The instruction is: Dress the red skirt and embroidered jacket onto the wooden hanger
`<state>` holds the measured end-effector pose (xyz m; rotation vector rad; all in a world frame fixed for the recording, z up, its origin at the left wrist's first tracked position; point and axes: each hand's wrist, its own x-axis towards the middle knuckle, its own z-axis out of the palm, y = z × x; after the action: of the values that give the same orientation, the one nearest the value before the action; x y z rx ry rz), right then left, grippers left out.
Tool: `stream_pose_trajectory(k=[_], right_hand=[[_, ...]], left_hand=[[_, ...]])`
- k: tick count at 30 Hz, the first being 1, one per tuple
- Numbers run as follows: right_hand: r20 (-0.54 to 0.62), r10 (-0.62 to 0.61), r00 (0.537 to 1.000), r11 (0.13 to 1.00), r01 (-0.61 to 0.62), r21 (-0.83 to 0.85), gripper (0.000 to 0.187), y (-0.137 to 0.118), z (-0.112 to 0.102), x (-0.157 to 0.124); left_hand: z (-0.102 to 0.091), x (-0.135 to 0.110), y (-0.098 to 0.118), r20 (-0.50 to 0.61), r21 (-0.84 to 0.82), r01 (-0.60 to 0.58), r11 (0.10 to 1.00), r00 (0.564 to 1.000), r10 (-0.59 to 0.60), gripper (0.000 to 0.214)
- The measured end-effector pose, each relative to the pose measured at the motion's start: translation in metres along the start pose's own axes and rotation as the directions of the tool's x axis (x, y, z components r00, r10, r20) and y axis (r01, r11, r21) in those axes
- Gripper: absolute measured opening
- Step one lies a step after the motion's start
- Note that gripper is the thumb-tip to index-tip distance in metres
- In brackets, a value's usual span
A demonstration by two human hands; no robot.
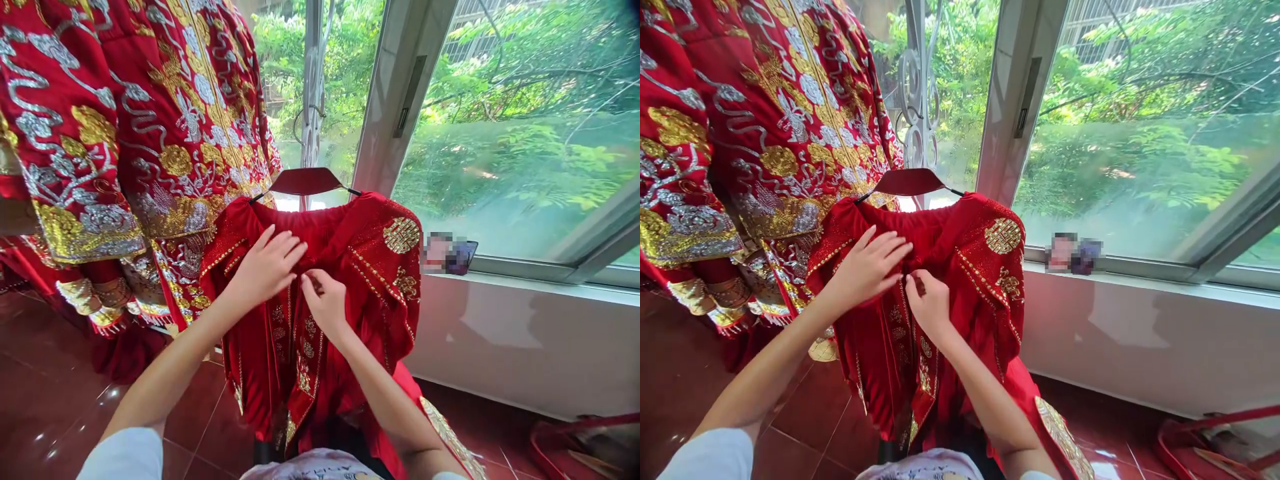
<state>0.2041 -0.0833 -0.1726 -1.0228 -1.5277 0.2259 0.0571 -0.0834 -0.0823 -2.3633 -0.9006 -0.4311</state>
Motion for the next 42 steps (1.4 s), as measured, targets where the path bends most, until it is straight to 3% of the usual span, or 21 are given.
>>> stream_pose_trajectory(k=[3,6,11,14,16,19,21,23,31,36,39,42], right_hand=[[0.106,0.184,0.977,0.980,-0.191,0.056,0.029,0.004,0.024,-0.009],[0.068,0.226,0.972,0.953,-0.235,0.191,0.031,0.003,0.034,-0.013],[0.064,0.367,0.928,0.832,-0.358,0.424,0.028,-0.016,0.025,-0.009],[0.052,0.330,0.943,0.854,-0.321,0.410,0.027,-0.017,0.022,-0.014],[0.102,0.354,0.930,0.862,-0.366,0.350,0.025,-0.006,0.025,-0.030],[0.206,0.489,0.848,0.804,-0.530,0.271,0.024,0.021,0.034,-0.071],[0.223,0.511,0.830,0.784,-0.556,0.277,0.024,0.033,0.040,-0.095],[0.230,0.503,0.833,0.772,-0.553,0.313,0.028,0.033,0.043,-0.103],[0.219,0.404,0.888,0.738,-0.458,0.496,0.032,-0.023,0.025,-0.031],[0.090,0.353,0.931,0.828,-0.355,0.434,0.027,-0.029,0.025,-0.023],[0.142,0.346,0.927,0.812,-0.372,0.450,0.024,-0.031,0.027,-0.022],[0.220,0.388,0.895,0.746,-0.445,0.496,0.025,-0.032,0.028,-0.016]], left_hand=[[0.005,0.022,-0.018,0.253,0.060,0.050,0.997,0.965,-0.063,0.024],[0.003,0.025,-0.025,0.355,-0.060,0.002,0.998,0.935,0.020,0.016],[-0.012,0.022,-0.028,0.401,-0.266,-0.015,0.964,0.907,0.125,0.023],[-0.019,0.020,-0.030,0.401,-0.309,-0.029,0.951,0.902,0.158,0.023],[-0.026,0.016,-0.034,0.390,-0.307,-0.026,0.952,0.909,0.150,0.022],[-0.042,0.004,-0.043,0.313,-0.276,0.052,0.960,0.949,0.038,0.024],[-0.053,-0.004,-0.048,0.259,-0.294,0.098,0.951,0.966,-0.019,0.026],[-0.058,-0.008,-0.049,0.260,-0.344,0.090,0.935,0.966,0.003,0.026],[-0.046,-0.001,-0.041,0.342,-0.461,0.048,0.886,0.931,0.128,0.019],[-0.043,-0.003,-0.042,0.361,-0.457,0.049,0.888,0.923,0.135,0.017],[-0.043,-0.003,-0.041,0.358,-0.442,0.042,0.896,0.924,0.134,0.020],[-0.043,-0.002,-0.039,0.369,-0.429,0.033,0.903,0.919,0.141,0.024]])
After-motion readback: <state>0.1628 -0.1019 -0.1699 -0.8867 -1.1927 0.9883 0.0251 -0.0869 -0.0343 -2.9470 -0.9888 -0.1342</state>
